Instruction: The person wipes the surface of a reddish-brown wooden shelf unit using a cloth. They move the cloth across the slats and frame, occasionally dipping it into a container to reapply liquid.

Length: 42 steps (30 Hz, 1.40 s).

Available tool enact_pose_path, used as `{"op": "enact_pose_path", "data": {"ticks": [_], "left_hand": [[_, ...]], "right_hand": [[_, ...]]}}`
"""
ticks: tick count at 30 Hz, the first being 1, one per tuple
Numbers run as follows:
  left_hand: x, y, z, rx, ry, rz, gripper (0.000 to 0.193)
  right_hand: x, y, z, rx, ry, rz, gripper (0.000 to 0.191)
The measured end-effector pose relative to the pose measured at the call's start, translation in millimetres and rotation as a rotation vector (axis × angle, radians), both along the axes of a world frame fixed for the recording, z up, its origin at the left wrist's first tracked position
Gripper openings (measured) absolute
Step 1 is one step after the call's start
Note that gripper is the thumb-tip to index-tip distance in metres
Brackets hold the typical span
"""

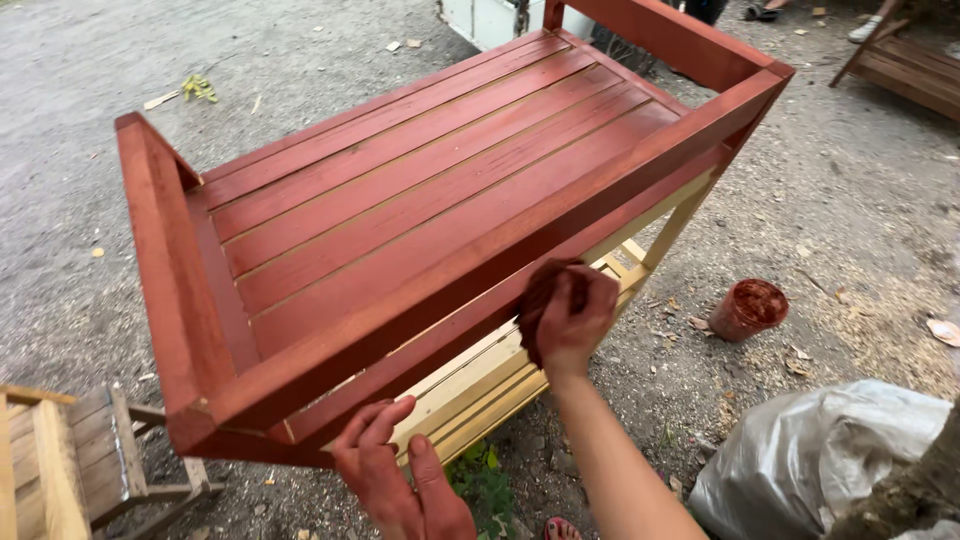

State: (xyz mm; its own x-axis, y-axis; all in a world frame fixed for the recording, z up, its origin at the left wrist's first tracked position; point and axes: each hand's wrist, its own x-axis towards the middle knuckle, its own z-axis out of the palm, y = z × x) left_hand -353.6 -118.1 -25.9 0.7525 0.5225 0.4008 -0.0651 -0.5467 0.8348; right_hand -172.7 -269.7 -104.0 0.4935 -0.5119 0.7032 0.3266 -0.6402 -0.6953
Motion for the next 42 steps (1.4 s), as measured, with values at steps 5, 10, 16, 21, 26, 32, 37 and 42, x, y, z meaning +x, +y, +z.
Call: {"op": "enact_pose_path", "data": {"ticks": [5,10,16,21,26,32,37,42], "left_hand": [[-9.5,6.9,8.7,0.008,-0.03,0.099,0.032],[-13.4,17.0,16.1,-0.033,-0.056,0.151,0.032],[5.8,12.7,7.7,0.049,-0.128,0.124,0.031],[22.4,2.3,-3.6,0.011,-0.066,0.146,0.03],[28.8,-7.3,-6.9,0.055,-0.072,0.174,0.029],[47.3,-27.2,3.0,0.028,-0.102,0.115,0.029],[76.8,-55.2,8.1,-0.091,-0.157,0.098,0.025],[81.6,-75.3,10.0,-0.027,-0.266,0.096,0.022]], "right_hand": [[-9.2,34.9,-12.2,0.596,0.076,-0.001,0.019],[-87.6,134.1,5.4,0.714,0.312,0.481,0.026],[-86.9,112.7,17.0,0.924,0.305,0.773,0.021],[-2.5,8.2,4.2,0.255,0.179,0.167,0.015],[-11.9,30.7,-18.7,0.285,0.226,0.065,0.018],[-54.1,72.3,-4.6,0.239,0.169,0.248,0.022],[-51.6,39.8,8.3,-0.098,0.185,0.36,0.013],[-54.1,35.1,10.4,-0.117,0.079,0.331,0.02]]}}
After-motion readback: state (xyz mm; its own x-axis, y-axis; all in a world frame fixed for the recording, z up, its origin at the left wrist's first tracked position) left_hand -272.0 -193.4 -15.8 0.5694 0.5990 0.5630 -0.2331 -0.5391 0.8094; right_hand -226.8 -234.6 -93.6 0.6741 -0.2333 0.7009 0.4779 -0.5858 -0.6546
